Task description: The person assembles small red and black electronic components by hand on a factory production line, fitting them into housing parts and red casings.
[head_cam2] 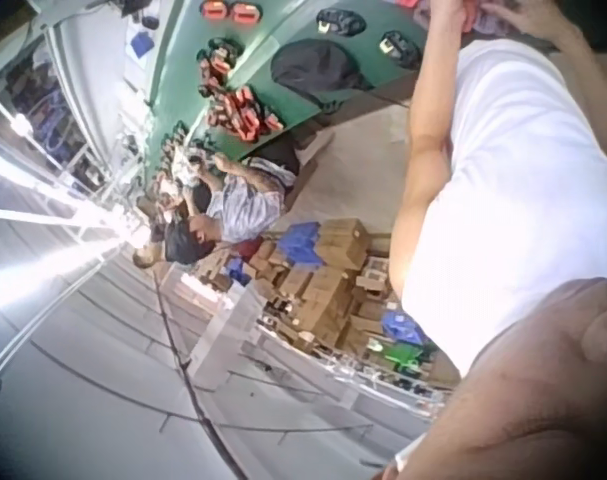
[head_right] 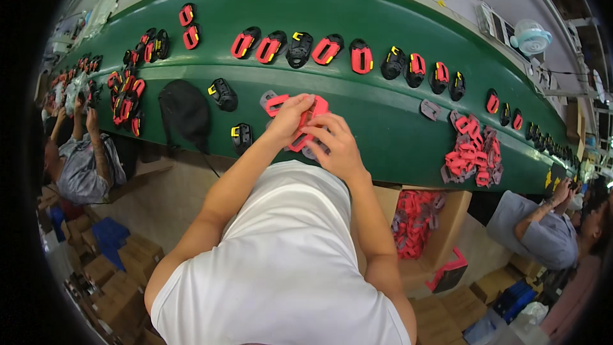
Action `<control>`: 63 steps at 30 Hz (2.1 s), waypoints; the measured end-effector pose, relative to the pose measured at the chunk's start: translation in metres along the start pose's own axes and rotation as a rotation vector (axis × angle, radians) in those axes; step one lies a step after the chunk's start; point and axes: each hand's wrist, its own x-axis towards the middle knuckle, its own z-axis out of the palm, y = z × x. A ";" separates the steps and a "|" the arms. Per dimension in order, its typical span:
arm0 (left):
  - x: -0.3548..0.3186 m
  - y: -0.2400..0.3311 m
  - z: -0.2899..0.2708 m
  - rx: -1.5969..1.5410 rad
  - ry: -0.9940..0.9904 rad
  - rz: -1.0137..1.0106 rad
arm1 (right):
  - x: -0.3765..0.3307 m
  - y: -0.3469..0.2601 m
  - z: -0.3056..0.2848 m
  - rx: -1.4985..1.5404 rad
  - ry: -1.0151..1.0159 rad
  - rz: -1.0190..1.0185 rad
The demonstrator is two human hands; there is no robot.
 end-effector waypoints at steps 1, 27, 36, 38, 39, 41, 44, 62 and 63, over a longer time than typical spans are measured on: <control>-0.002 0.001 0.004 0.091 0.055 0.157 | -0.001 -0.003 0.001 0.002 0.003 -0.001; -0.061 0.011 0.066 0.863 0.268 0.893 | 0.025 -0.041 0.003 -0.080 0.512 0.290; -0.076 0.017 0.071 0.535 -0.013 0.715 | 0.018 -0.046 0.000 0.519 0.496 0.107; -0.079 0.016 0.072 0.469 0.009 0.672 | 0.018 -0.049 0.003 0.616 0.573 0.208; -0.082 0.017 0.072 0.467 0.009 0.674 | 0.018 -0.052 0.004 0.614 0.572 0.207; -0.088 0.017 0.073 0.588 0.069 0.785 | 0.018 -0.058 0.003 0.512 0.575 0.324; -0.094 0.017 0.073 0.627 0.086 0.832 | 0.016 -0.061 0.006 0.550 0.565 0.344; -0.100 0.003 0.070 0.629 0.091 0.784 | 0.003 -0.063 0.012 0.502 0.546 0.321; -0.100 0.004 0.070 0.629 0.091 0.783 | 0.003 -0.063 0.013 0.502 0.546 0.321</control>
